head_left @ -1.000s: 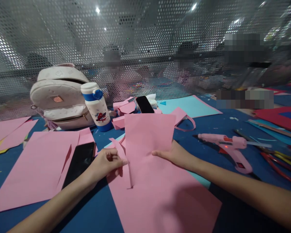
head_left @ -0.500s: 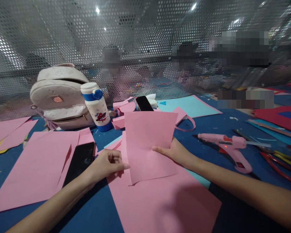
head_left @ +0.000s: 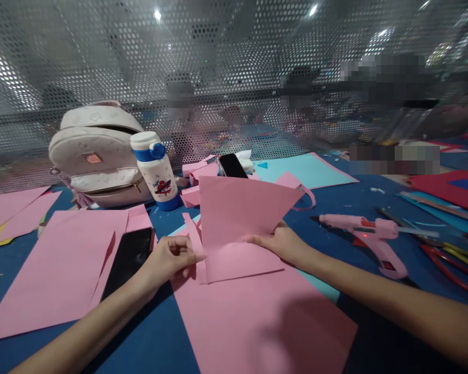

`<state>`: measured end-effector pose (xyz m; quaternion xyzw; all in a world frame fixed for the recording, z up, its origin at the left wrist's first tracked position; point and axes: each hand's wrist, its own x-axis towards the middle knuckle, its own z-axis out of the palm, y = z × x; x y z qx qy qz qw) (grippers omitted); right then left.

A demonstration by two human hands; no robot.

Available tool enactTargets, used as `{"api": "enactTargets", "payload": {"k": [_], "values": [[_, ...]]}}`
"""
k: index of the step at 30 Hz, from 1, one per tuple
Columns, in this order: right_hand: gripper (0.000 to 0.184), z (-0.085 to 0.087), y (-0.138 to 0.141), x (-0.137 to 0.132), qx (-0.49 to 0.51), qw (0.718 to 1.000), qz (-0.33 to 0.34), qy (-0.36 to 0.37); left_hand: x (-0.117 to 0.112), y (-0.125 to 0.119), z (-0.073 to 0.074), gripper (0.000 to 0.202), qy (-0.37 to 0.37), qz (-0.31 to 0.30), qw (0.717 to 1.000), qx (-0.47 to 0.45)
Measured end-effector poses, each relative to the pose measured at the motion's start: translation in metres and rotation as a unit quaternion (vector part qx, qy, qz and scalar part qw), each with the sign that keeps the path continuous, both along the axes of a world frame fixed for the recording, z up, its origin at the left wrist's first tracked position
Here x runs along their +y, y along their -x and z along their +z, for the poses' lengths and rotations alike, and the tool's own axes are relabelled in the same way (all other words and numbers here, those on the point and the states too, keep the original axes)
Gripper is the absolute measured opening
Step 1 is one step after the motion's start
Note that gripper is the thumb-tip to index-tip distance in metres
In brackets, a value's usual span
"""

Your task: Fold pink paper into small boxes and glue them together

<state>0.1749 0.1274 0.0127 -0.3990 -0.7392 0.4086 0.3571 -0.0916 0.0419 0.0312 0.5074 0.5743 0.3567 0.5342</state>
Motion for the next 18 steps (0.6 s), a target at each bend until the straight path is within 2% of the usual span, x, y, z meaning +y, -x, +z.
{"api": "enactTargets", "payload": {"k": [4,8,12,18], "values": [[0.043,0.0012,0.0007,0.0007,0.029,0.999,0.007,0.041,0.0006,0.0018,-0.0006,0.044,0.006,-0.002,1.0,-0.015],[0.047,0.0006,0.0006,0.0016,0.048,0.998,0.009,0.041,0.0018,0.0027,0.001,0.04,0.017,-0.019,0.999,-0.03],[0.044,-0.0012,0.0006,0.002,0.055,0.998,0.006,0.043,0.0016,0.0016,0.0009,0.04,0.031,-0.048,0.998,-0.026],[0.049,0.0025,0.0026,0.0005,0.062,0.997,-0.006,0.042,0.0012,0.0008,-0.0016,0.046,0.006,-0.023,1.0,-0.018]]}}
